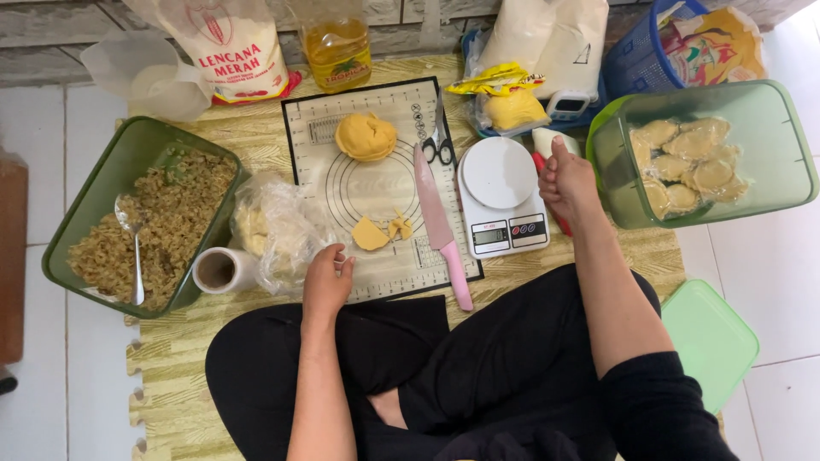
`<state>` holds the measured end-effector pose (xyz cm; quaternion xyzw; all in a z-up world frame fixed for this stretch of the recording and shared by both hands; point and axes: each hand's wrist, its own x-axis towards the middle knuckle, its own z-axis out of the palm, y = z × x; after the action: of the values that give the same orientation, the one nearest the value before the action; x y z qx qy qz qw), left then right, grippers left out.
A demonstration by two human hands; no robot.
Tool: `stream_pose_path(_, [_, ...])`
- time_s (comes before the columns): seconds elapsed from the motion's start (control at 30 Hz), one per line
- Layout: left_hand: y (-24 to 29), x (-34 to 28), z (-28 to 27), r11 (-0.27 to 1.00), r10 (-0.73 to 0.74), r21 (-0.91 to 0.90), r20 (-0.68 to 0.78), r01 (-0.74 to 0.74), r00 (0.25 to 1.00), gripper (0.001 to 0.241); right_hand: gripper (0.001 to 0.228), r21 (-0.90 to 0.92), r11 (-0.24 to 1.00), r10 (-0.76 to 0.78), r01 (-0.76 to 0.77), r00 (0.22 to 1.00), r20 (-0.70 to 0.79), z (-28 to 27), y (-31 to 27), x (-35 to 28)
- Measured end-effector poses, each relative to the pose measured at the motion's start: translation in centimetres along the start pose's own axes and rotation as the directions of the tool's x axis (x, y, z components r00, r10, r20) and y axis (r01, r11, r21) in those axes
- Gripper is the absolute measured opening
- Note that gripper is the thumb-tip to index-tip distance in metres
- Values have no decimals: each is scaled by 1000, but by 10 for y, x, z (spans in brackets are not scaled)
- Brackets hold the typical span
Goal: Weighing and portioning dough into consistent sizes using a digital scale on a floor-level workspace.
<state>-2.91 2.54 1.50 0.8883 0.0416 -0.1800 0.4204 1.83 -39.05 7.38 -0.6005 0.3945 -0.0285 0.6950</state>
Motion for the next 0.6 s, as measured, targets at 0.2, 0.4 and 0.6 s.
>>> stream_pose_path(0.2, [-6, 2, 3, 1000, 1, 13, -6, -1, 1000, 40, 24, 201, 979, -83, 34, 967, 239, -4, 3, 7])
stream_pose_path(0.4, [-1, 0, 1, 1000, -3, -4, -3, 3, 1000, 40, 39, 330, 939, 6, -98, 963, 268, -15, 5, 18])
stream_pose_path(0.6, [-1, 0, 1, 1000, 10, 16, -3, -10, 1000, 39, 47, 165, 985, 22, -60, 975, 220, -1, 2, 3])
